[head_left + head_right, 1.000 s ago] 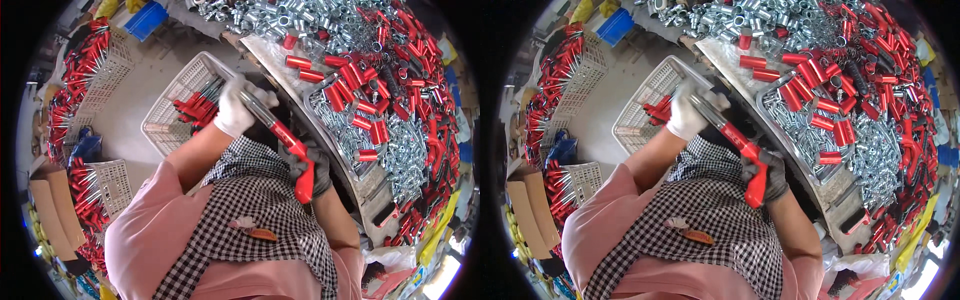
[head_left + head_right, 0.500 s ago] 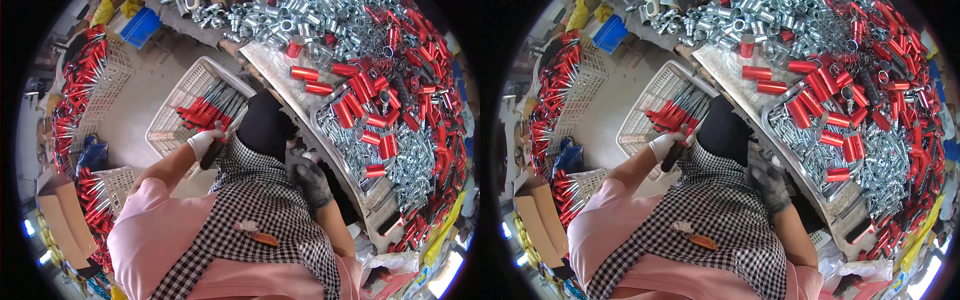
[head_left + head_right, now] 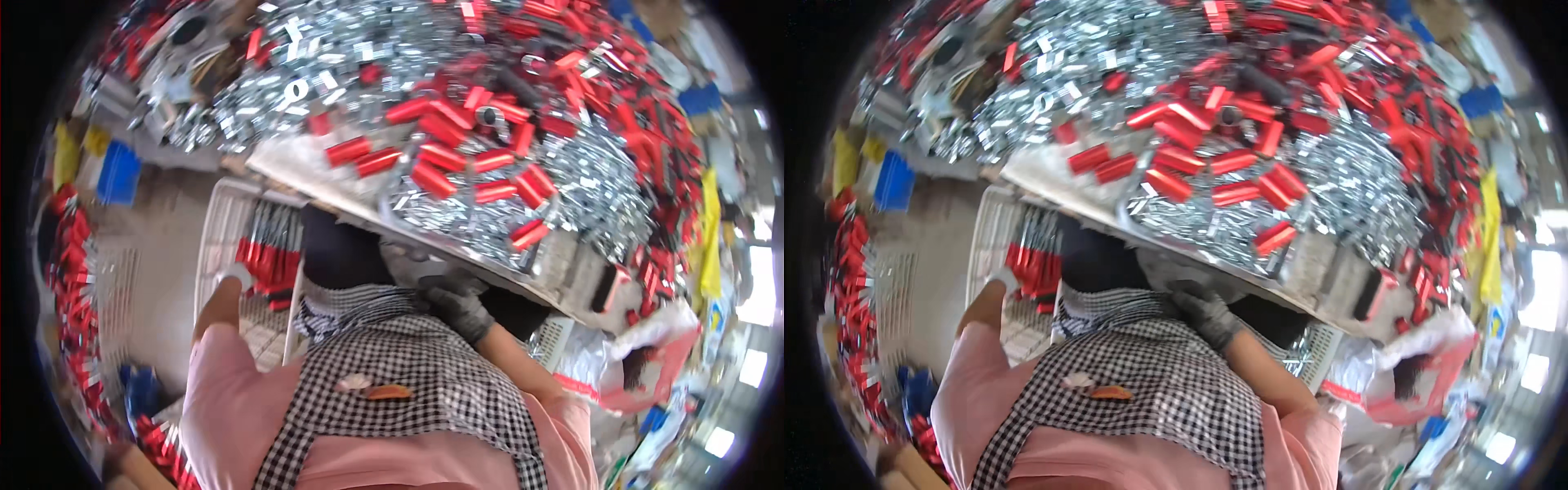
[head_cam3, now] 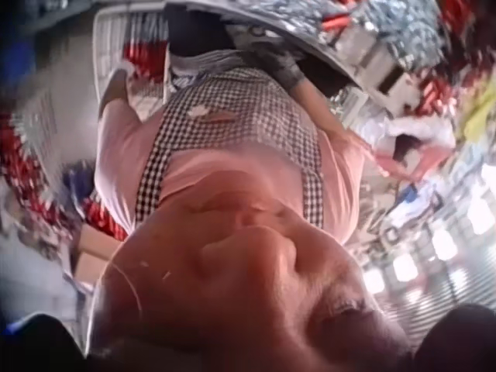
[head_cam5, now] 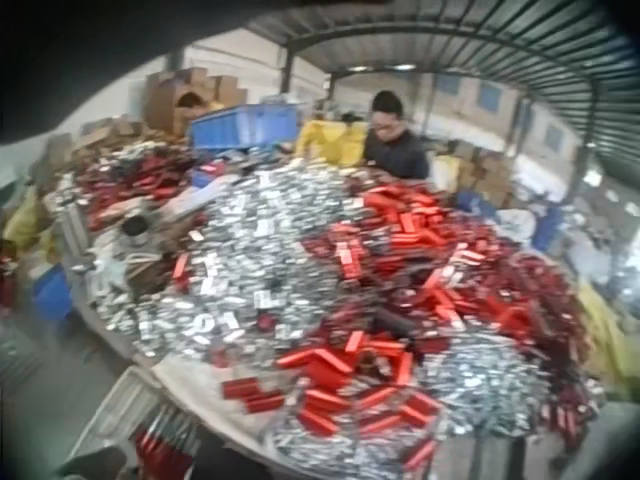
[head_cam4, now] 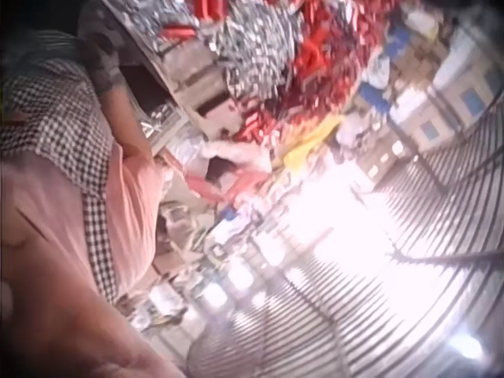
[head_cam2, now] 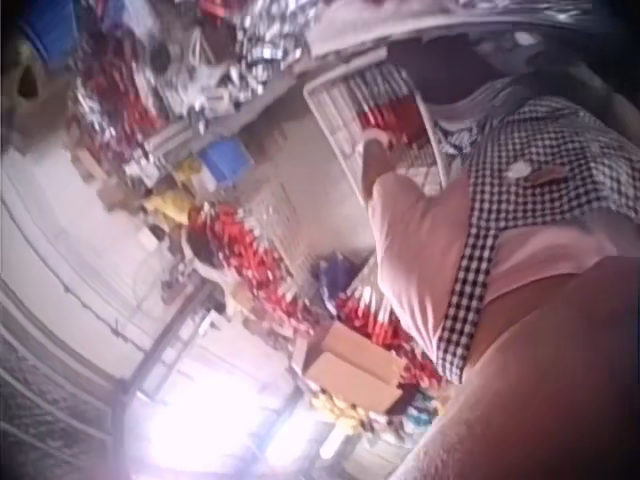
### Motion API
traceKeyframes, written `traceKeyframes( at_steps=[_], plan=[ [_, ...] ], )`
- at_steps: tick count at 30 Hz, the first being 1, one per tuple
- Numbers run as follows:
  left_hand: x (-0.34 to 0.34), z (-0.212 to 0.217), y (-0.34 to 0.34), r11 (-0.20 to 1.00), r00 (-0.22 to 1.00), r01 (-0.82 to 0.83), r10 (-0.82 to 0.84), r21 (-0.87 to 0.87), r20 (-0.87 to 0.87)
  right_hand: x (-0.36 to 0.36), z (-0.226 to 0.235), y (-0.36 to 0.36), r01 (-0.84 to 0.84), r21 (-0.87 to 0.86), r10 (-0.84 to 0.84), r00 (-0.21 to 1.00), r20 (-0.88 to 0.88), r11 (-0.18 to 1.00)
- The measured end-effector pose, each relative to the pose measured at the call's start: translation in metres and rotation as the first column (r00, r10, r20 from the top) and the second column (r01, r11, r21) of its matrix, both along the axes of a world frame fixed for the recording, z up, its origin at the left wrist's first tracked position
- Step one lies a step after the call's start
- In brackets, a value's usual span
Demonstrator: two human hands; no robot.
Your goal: The recorder is assembling small hardware components by fitting red handles onto metal parts at a factory workstation.
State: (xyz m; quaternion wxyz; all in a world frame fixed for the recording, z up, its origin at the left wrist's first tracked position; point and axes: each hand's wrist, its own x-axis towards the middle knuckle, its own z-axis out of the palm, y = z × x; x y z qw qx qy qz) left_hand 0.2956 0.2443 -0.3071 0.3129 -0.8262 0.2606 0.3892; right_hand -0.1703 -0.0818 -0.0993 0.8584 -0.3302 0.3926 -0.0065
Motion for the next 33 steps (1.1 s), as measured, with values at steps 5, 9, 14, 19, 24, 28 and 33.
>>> traceKeyframes(
  at_steps=[5, 9, 14, 19, 24, 28, 33],
  plan=[
    [-0.071, 0.069, -0.105, 0.738, 0.983, 0.146, -0.031, -0.659, 0.183, -0.003, 0.017, -0.004, -0.066, -0.152, 0.070, 0.997, 0.026, 0.986],
    [-0.127, 0.133, -0.162, 0.132, 0.935, 0.353, -0.058, -0.926, 0.349, -0.006, 0.062, -0.025, -0.218, -0.588, 0.360, 0.924, 0.133, 0.779],
    [-0.193, 0.255, -0.208, -0.203, 0.917, 0.358, -0.107, -0.912, 0.384, -0.043, 0.133, -0.129, -0.157, -0.915, 0.341, 0.940, -0.022, 0.373],
    [-0.232, 0.294, -0.238, -0.442, 0.868, 0.157, -0.366, -0.883, 0.337, -0.013, 0.152, -0.262, -0.764, -0.558, -0.599, 0.622, -0.504, -0.324],
    [-0.268, 0.318, -0.274, -0.599, 0.729, 0.085, -0.507, -0.796, 0.460, -0.002, 0.109, -0.336, -0.832, -0.459, -0.553, 0.551, -0.625, -0.311],
    [-0.275, 0.325, -0.283, -0.562, 0.691, 0.062, -0.572, -0.825, 0.441, -0.018, 0.141, -0.318, -0.570, -0.645, -0.479, 0.810, -0.338, -0.509],
    [-0.272, 0.317, -0.294, -0.563, 0.656, 0.055, -0.602, -0.825, 0.455, -0.059, 0.172, -0.232, 0.620, -0.769, -0.223, 0.736, 0.639, -0.157]
  ],
)
